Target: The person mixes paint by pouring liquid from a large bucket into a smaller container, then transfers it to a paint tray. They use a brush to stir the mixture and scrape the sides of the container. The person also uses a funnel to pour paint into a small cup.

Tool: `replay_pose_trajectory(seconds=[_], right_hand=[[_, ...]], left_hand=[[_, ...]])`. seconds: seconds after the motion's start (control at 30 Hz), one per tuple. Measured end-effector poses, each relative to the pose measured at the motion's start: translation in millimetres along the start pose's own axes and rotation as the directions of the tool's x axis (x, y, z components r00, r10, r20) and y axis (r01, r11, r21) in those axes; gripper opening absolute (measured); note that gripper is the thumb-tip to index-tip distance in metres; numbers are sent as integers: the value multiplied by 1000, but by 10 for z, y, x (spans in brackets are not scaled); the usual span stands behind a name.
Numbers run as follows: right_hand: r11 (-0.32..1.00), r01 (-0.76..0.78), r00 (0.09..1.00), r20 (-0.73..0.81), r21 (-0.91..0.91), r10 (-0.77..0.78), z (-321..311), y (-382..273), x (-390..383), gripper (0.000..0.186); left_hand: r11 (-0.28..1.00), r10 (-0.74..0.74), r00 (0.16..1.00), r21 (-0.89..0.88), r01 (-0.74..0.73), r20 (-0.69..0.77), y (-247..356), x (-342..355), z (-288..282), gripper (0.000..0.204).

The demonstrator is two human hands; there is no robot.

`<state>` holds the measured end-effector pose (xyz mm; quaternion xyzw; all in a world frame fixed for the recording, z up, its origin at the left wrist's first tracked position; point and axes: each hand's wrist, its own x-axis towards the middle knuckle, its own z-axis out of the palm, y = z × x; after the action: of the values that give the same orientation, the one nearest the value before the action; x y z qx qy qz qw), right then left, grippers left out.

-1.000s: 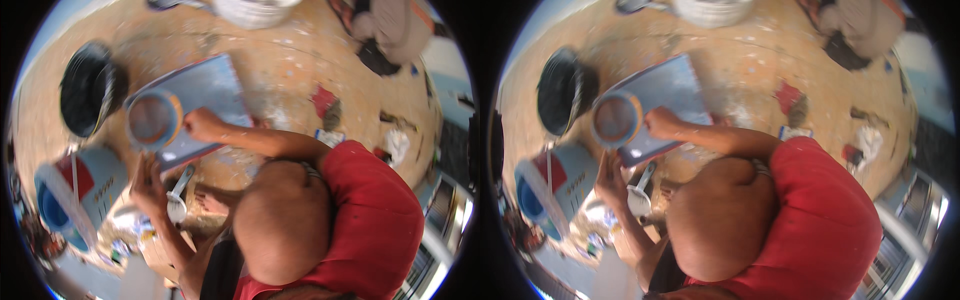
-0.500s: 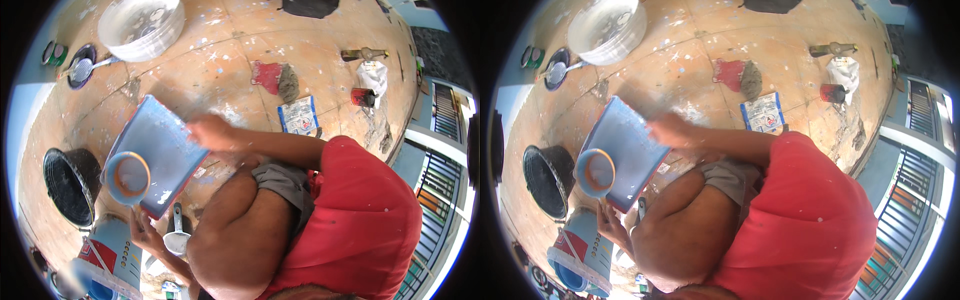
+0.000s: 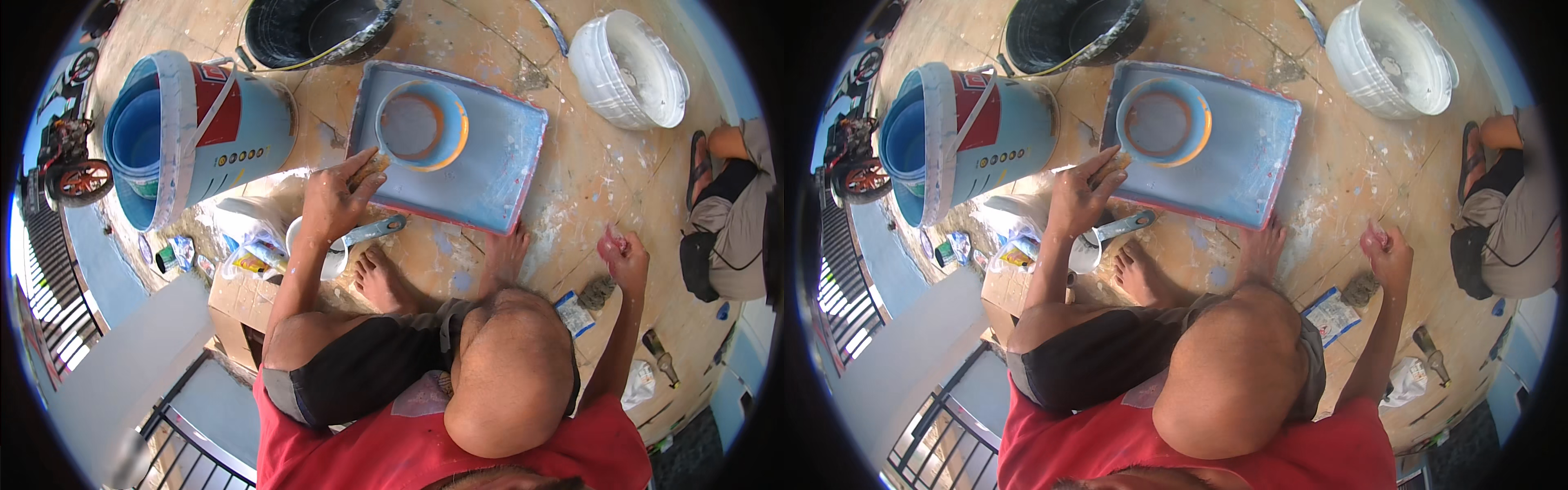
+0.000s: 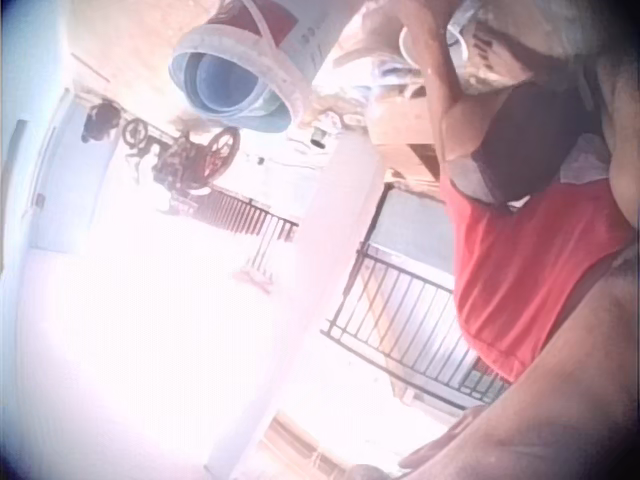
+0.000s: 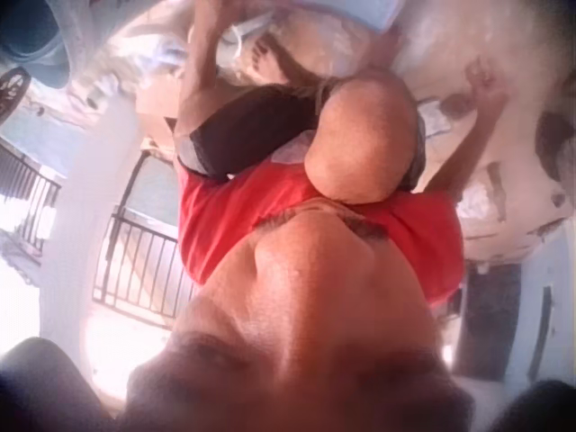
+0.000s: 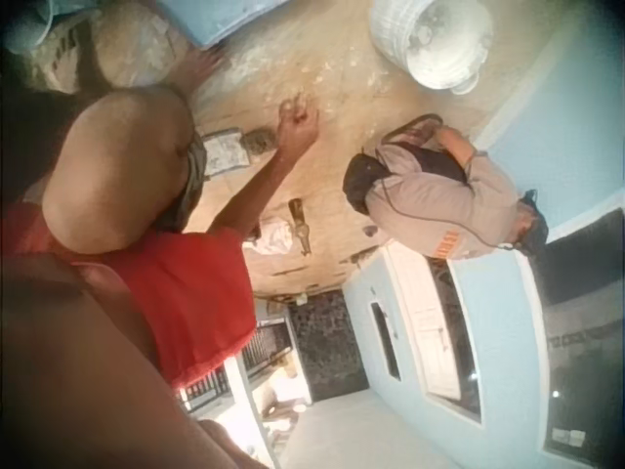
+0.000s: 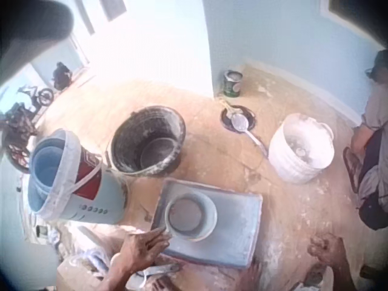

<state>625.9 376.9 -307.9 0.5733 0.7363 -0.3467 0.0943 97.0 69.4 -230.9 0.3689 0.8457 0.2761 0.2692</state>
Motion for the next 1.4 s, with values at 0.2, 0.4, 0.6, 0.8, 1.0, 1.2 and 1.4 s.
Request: replay_pose_trajectory(seconds=[0.2, 0.4, 0.6, 0.8, 1.0, 1.2, 1.4], right_hand=[[627, 491, 863, -239, 605, -445, 295, -2911, -158, 25], [673, 739, 674, -61, 39, -737, 1448, -3726, 445, 18], [626, 702, 695, 137, -339, -705, 991, -4020, -52, 27], [367, 708, 641, 330, -603, -693, 1250, -4299, 170, 20], [378, 779, 576, 332, -500, -747, 1346, -4160, 640, 16], [312, 804, 453, 181, -506, -873, 1493, -3883, 567, 12], [369, 836, 527, 411, -406, -744, 1679, -3965, 828, 28]], left_hand=[[999, 39, 999, 30, -38, -19, 84, -74, 164, 47], [997, 73, 994, 26, -72, -80, 12, -18, 189, 47], [999, -7, 999, -47, 5, -35, -28, -120, 139, 46], [993, 119, 992, -14, -120, -42, 40, -84, 226, 43], [985, 171, 985, 33, -169, -38, 52, -108, 195, 45], [991, 119, 993, -66, -119, 0, 9, -142, 323, 43], [977, 204, 978, -62, -206, -35, -132, -154, 390, 38]])
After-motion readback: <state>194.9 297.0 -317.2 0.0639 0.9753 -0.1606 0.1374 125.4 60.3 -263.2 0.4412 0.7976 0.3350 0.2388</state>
